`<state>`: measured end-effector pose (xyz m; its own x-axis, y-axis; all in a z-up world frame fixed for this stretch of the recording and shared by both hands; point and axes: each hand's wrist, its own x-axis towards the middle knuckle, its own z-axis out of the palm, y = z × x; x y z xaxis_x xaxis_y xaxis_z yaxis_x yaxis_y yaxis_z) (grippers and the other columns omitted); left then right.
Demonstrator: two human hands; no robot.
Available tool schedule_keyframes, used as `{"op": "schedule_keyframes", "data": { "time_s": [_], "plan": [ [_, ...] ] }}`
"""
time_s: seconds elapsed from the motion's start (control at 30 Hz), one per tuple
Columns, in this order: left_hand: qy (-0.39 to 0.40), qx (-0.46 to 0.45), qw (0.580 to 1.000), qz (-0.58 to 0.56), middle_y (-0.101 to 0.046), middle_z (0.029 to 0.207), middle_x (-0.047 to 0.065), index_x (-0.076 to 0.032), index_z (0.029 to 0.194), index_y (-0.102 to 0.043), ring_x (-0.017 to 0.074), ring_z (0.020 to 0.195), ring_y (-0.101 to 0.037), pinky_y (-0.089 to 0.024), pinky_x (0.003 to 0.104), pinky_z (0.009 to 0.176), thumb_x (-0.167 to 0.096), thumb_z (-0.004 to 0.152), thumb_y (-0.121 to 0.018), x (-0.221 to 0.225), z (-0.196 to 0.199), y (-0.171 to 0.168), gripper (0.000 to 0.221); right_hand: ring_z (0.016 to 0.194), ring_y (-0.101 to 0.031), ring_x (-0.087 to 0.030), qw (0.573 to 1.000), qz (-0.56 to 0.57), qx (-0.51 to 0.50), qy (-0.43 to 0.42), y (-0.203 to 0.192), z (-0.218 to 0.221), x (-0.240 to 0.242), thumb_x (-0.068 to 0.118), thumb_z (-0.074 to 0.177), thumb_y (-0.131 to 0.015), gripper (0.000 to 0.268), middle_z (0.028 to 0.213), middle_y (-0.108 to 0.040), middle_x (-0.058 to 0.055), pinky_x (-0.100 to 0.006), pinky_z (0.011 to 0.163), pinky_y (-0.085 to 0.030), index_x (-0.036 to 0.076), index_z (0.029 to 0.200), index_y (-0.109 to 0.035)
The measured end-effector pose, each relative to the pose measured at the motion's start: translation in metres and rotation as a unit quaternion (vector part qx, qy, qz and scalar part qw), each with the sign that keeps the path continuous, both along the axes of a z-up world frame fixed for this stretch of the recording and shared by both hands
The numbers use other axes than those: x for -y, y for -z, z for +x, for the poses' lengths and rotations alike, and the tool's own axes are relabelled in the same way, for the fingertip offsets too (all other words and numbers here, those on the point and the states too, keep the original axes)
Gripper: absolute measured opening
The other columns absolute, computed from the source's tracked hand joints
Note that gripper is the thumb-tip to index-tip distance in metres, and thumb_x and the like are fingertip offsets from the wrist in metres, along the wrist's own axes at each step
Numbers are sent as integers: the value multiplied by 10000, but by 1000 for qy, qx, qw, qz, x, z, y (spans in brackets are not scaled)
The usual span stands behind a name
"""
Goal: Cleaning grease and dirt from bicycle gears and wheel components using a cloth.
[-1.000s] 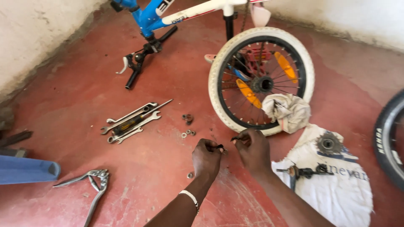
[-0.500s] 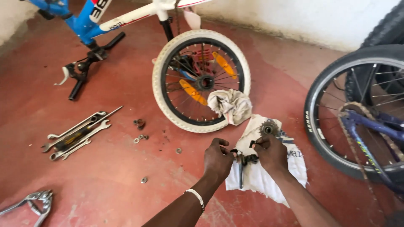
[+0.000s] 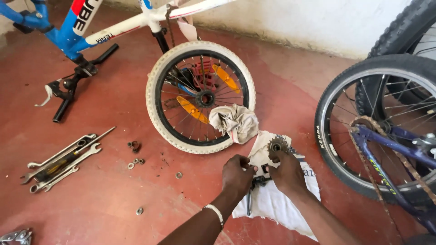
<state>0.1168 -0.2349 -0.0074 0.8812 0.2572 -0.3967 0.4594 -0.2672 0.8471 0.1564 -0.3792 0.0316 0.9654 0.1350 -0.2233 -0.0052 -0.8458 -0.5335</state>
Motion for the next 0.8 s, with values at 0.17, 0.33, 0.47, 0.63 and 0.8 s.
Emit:
{"op": "schedule_keyframes", "data": {
  "time_s": [0.17, 0.33, 0.47, 0.63, 0.8],
  "plan": [
    [-104, 109, 987, -58, -678, 814, 37, -51, 896, -656, 132, 713, -622, -527, 259, 681, -186, 733, -702, -18, -16, -7, 216, 603, -575, -200, 991, 64, 116, 34, -5, 0, -19, 190, 771, -640, 156, 723, -660, -52, -324, 587, -460, 64, 855, -676],
    [-177, 58, 977, -105, -680, 811, 59, -31, 928, -662, 143, 632, -600, -523, 262, 602, -153, 763, -676, -51, -24, -34, 205, 736, -615, -242, 984, 97, 151, -19, 0, 22, -65, 122, 756, -602, 292, 873, -665, -89, -353, 697, -485, 66, 1043, -615],
    [-219, -23, 962, -164, -655, 741, 45, -20, 890, -666, 129, 521, -541, -452, 259, 540, -234, 852, -614, -71, -29, -63, 223, 1031, -488, -351, 984, -7, 163, -71, 4, 45, -101, 178, 738, -672, 728, 1198, -403, -171, -452, 867, -426, 139, 1385, -339],
    [-249, -8, 939, -236, -650, 814, 58, -29, 958, -645, 130, 532, -532, -411, 248, 474, -247, 880, -598, -95, -11, -76, 236, 918, -531, -339, 963, 12, 255, -80, -12, 72, -118, 110, 742, -611, 398, 1065, -509, -157, -444, 751, -468, 108, 1135, -553],
    [-266, 27, 930, -253, -590, 746, 103, 24, 998, -609, 144, 562, -531, -434, 262, 482, -184, 887, -588, -110, -3, -88, 237, 632, -541, -247, 930, 231, 284, 36, -48, 67, -144, 110, 876, -503, 156, 759, -580, -119, -395, 614, -438, 33, 1010, -486]
  ]
}}
